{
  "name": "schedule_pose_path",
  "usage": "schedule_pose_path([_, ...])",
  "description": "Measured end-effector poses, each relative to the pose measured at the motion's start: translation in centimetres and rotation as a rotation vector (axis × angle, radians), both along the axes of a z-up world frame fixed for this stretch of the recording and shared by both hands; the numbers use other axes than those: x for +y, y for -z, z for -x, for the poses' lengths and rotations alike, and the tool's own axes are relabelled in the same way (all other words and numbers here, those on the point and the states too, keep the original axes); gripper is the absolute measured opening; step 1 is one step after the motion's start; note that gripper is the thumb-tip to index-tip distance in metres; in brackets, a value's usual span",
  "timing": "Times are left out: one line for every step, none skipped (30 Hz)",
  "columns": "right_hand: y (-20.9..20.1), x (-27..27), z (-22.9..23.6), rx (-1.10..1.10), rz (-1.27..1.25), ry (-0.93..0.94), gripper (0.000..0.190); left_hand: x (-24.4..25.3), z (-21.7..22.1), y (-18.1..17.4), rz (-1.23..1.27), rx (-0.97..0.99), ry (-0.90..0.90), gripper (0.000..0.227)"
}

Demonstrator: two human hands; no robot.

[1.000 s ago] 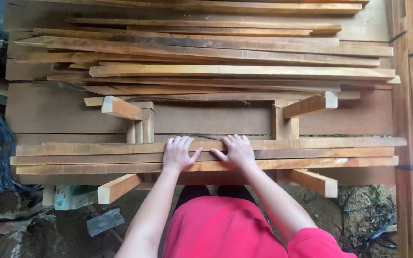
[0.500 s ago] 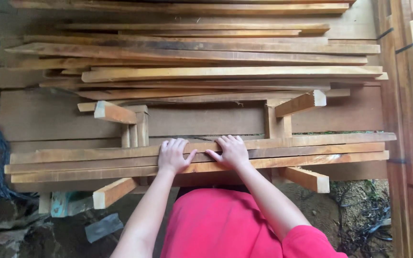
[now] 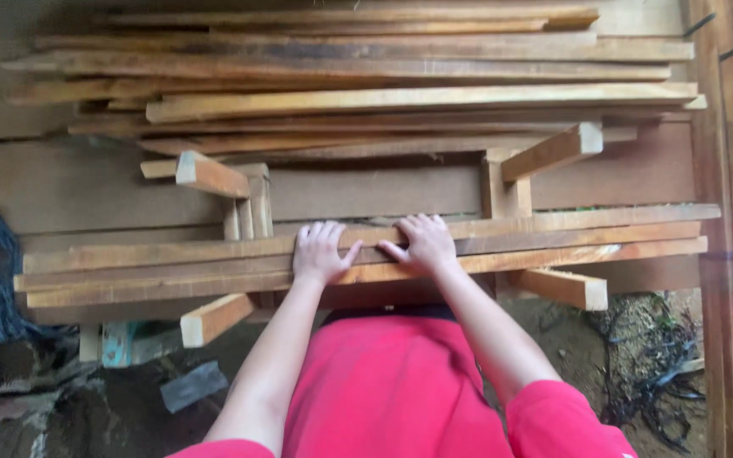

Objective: Sorting and arranging wooden planks on a workbench and into a frame.

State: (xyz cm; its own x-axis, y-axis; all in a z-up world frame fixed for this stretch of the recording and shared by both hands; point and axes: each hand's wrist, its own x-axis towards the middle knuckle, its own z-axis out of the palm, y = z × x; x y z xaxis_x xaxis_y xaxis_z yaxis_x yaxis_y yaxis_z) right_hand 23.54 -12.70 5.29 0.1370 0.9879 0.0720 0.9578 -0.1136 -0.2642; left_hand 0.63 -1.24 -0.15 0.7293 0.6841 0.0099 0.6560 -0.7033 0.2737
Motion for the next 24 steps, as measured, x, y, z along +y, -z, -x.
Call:
schedule_pose_path([0.1,-0.6,0.7,0.004,0.008,-0.003,0.05,-0.7,0.7,-0.4,0.008,0.004,-0.003,0.055])
schedule_pose_path([0.0,-0.4,0.6,-0.005,0.007,-0.001,0.05,-0.4,0.5,-0.8,0.007,0.002,0.006,0.054])
schedule_pose_path([-0.2,-0.2,0.4,-0.015,0.006,0.001,0.049,-0.1,0.3,-1.3,0.007,0.0,0.015,0.054])
schedule_pose_path([-0.1,-0.3,0.3,-0.021,0.008,0.001,0.049,-0.3,0.2,-1.1,0.009,-0.006,0.015,0.054])
schedule_pose_path([-0.1,-0.5,0.3,-0.021,0.016,-0.001,0.049,-0.4,0.1,-0.9,0.006,-0.004,0.015,0.054])
schedule_pose_path([0.0,-0.1,0.4,-0.015,0.014,-0.009,0.049,-0.1,0.4,-0.8,-0.006,0.003,0.01,0.054])
schedule_pose_path([0.1,0.2,0.0,-0.016,0.007,-0.013,0.049,0.2,0.0,-0.7,-0.013,0.002,0.005,0.054])
schedule_pose_path([0.2,0.0,0.0,-0.01,0.02,-0.017,0.05,0.0,0.1,-0.5,-0.003,-0.003,0.005,0.055])
schedule_pose_path([0.3,-0.2,0.0,-0.003,0.034,-0.02,0.05,-0.1,0.2,-0.3,0.007,-0.007,0.005,0.056])
schedule_pose_path([0.3,-0.7,0.2,-0.009,0.029,-0.02,0.05,-0.6,0.4,0.0,0.002,-0.013,0.005,0.056])
schedule_pose_path([0.3,-1.2,0.4,0.003,0.047,-0.019,0.052,-1.0,0.6,0.4,0.011,-0.012,0.014,0.054])
schedule_pose_path([0.2,-0.7,0.4,0.014,0.056,-0.029,0.054,-0.6,0.7,0.6,0.011,-0.011,0.013,0.053])
schedule_pose_path([-0.1,0.8,-0.6,0.007,0.041,-0.038,0.054,0.9,-0.4,-0.1,-0.005,-0.017,0.004,0.053])
schedule_pose_path([-0.2,0.3,-0.2,0.018,0.058,-0.019,0.054,0.4,-0.1,-0.6,0.006,-0.001,0.007,0.054])
schedule_pose_path([-0.2,-0.2,0.1,0.028,0.076,0.0,0.054,-0.1,0.1,-1.0,0.017,0.016,0.011,0.056])
schedule_pose_path([-0.2,-0.3,0.2,0.025,0.068,0.002,0.054,-0.1,0.2,-1.4,0.009,0.013,0.012,0.056])
schedule_pose_path([-0.2,-0.4,0.2,0.043,0.09,-0.008,0.054,-0.1,0.2,-1.8,0.041,0.019,0.013,0.058])
schedule_pose_path([-0.3,-0.7,0.1,0.062,0.117,-0.014,0.055,-0.3,0.2,-2.3,0.08,0.028,0.017,0.06])
schedule_pose_path([-0.4,0.0,-0.3,0.06,0.114,-0.009,0.055,0.6,-0.1,-2.7,0.076,0.026,0.022,0.06])
schedule_pose_path([-0.4,-0.1,-0.3,0.071,0.12,-0.014,0.055,0.7,0.0,-3.1,0.104,0.042,0.049,0.064])
schedule_pose_path([-0.4,-0.1,-0.2,0.082,0.127,-0.018,0.055,0.9,0.2,-3.5,0.131,0.057,0.077,0.069])
schedule_pose_path([-0.4,-0.2,-0.2,0.082,0.121,-0.022,0.055,0.6,0.2,-3.8,0.125,0.057,0.074,0.069])
schedule_pose_path([-0.6,-0.3,-0.3,0.11,0.17,0.0,0.058,0.3,0.2,-4.1,0.096,0.068,0.088,0.077])
schedule_pose_path([-0.7,-0.2,-0.5,0.138,0.218,0.027,0.061,0.3,-0.1,-4.3,0.066,0.077,0.107,0.085])
